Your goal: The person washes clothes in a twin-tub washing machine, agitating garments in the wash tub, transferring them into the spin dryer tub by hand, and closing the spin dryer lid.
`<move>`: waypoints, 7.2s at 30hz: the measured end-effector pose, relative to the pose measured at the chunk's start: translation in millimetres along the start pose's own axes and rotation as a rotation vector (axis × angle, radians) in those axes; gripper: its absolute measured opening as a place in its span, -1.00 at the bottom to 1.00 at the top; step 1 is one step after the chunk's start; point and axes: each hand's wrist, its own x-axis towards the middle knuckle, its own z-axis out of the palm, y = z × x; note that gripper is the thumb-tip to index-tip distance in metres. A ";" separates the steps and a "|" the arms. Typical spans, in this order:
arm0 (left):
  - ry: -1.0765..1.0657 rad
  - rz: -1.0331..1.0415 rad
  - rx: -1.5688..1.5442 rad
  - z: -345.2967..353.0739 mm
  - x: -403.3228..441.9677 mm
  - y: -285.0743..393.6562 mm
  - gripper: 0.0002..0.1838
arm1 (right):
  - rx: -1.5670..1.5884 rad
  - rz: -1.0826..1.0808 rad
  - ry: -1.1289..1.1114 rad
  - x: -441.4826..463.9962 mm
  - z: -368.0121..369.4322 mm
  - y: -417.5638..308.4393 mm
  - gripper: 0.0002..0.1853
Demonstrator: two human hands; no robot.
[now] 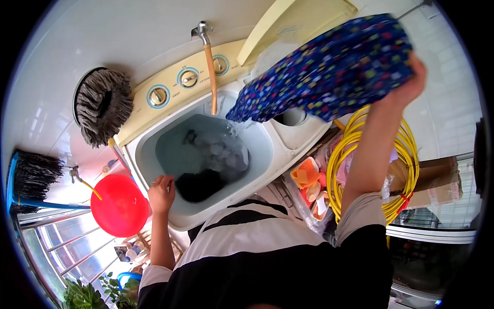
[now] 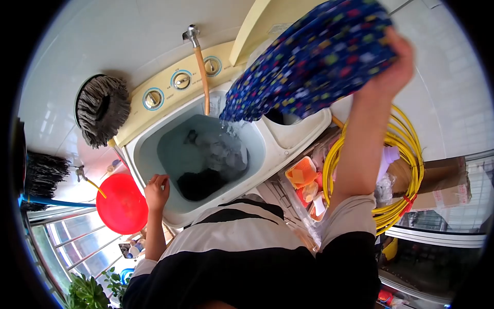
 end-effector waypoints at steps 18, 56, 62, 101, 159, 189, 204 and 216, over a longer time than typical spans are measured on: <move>-0.010 0.001 0.129 7.4 5.2 8.2 -0.92 | -0.602 0.697 -0.316 87.2 -175.4 146.4 -0.77; -1.066 0.077 0.199 112.1 50.2 36.6 -0.56 | -1.691 0.080 -0.975 -108.5 -194.4 302.6 -0.07; -1.042 0.070 0.049 270.9 82.0 7.9 -0.67 | -1.732 0.020 -0.924 -112.6 -189.3 306.3 -0.18; -0.434 -0.082 -1.304 -14.9 111.8 106.4 -0.80 | -1.249 0.650 -1.139 -229.3 -197.9 281.7 -0.72; -0.225 -0.078 -0.658 107.4 64.0 101.6 -0.38 | -0.108 0.817 -0.552 -175.4 -47.3 195.6 -0.91; -0.291 -0.542 -1.406 -31.9 107.5 83.6 -0.60 | -0.732 0.687 -0.712 -211.9 -140.5 254.5 -0.69; -0.312 -0.463 -0.936 -48.7 106.8 71.1 -0.68 | -0.502 0.452 -0.588 -150.1 -127.3 191.4 -0.72; -0.055 -0.005 -1.080 -114.8 151.2 197.2 -0.76 | -0.168 0.444 -0.458 -33.8 -122.3 126.4 -0.67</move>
